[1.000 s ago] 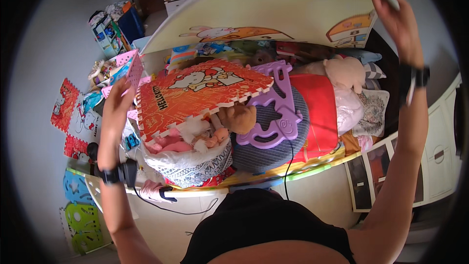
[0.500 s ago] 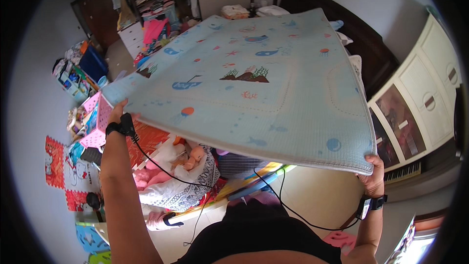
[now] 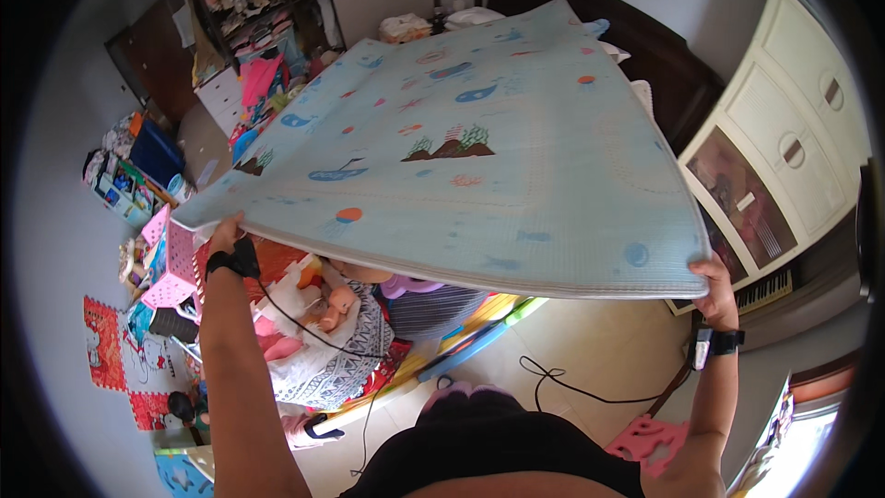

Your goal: The person cleans a playroom floor using a squeegee, then reassembles a child's play area by placing foam wall panels and a large play mat on the floor. A child is visible playing nearby during the process.

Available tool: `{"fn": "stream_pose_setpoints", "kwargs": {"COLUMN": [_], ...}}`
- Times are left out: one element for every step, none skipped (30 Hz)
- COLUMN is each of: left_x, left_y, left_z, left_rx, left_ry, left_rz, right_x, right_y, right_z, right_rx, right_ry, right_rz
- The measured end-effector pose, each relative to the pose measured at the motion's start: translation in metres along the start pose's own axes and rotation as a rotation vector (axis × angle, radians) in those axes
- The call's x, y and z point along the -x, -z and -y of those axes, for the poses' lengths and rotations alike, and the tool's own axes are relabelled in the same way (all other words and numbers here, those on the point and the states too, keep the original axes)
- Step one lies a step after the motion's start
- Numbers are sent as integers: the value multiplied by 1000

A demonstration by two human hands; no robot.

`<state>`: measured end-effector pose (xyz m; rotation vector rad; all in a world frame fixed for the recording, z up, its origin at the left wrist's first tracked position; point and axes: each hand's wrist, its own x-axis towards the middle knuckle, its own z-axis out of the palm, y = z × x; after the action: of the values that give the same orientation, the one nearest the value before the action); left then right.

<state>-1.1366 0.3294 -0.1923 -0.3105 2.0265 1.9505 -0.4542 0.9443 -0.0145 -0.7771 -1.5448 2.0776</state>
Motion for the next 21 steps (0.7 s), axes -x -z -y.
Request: {"fn": "stream_pose_setpoints", "kwargs": {"left_x": [-20, -34, -38, -42, -40, -26, -3, 25, 66, 100, 138, 183, 212, 247, 278, 316, 351, 384, 409, 444, 458], "left_y": [18, 46, 65, 35, -6, -64, -107, -113, -189, -187, -203, -252, -255, -273, -300, -328, -352, -375, -390, -409, -413], "left_z": [-18, -63, -116, -144, -156, -160, -178, -223, -226, -267, -295, -307, -338, -351, -362, -367, -369, -368, -372, -359, -360], "left_rx": [-60, 106, 266, 350, 323, 187, 221, 146, 221, 99, 64, 119, 93, 62, 10, -60, -87, -139, -234, -254, -287], "left_ry": [-88, -165, -243, -243, -292, -365, -402, -527, -557, -650, -757, -775, -851, -910, -956, -1010, -1060, -1157, -1211, -1324, -1403], "left_rz": [-24, -10, 25, 46, 18, -5, 45, -6, 75, 65, 80, 133, 199, 254, 277, 335, 366, 392, 437, 488, 566], "right_x": [-4, -12, -15, -10, -2, 11, 21, 25, 38, 42, 48, 54, 55, 58, 67, 77, 86, 91, 94, 99, 108], "right_y": [-8, 11, 28, 38, 43, 50, 59, 66, 87, 77, 73, 91, 85, 77, 65, 56, 42, 29, 13, -7, -35], "right_z": [-4, -20, -40, -52, -60, -66, -76, -96, -115, -130, -148, -178, -204, -225, -250, -262, -275, -302, -334, -357, -371], "right_rx": [4, -38, -77, -52, -33, -8, -3, -42, -12, -47, -57, -102, -129, -100, -163, -98, -30, 57, 145, 169, 185], "right_ry": [16, -15, -22, -39, -61, -79, -86, -92, -118, -122, -163, -185, -221, -298, -242, -272, -303, -328, -350, -295, -277], "right_rz": [24, 64, 95, 69, 33, -19, -64, -21, -51, -12, -2, 47, 142, 193, 193, 255, 326, 376, 434, 494, 547]}}
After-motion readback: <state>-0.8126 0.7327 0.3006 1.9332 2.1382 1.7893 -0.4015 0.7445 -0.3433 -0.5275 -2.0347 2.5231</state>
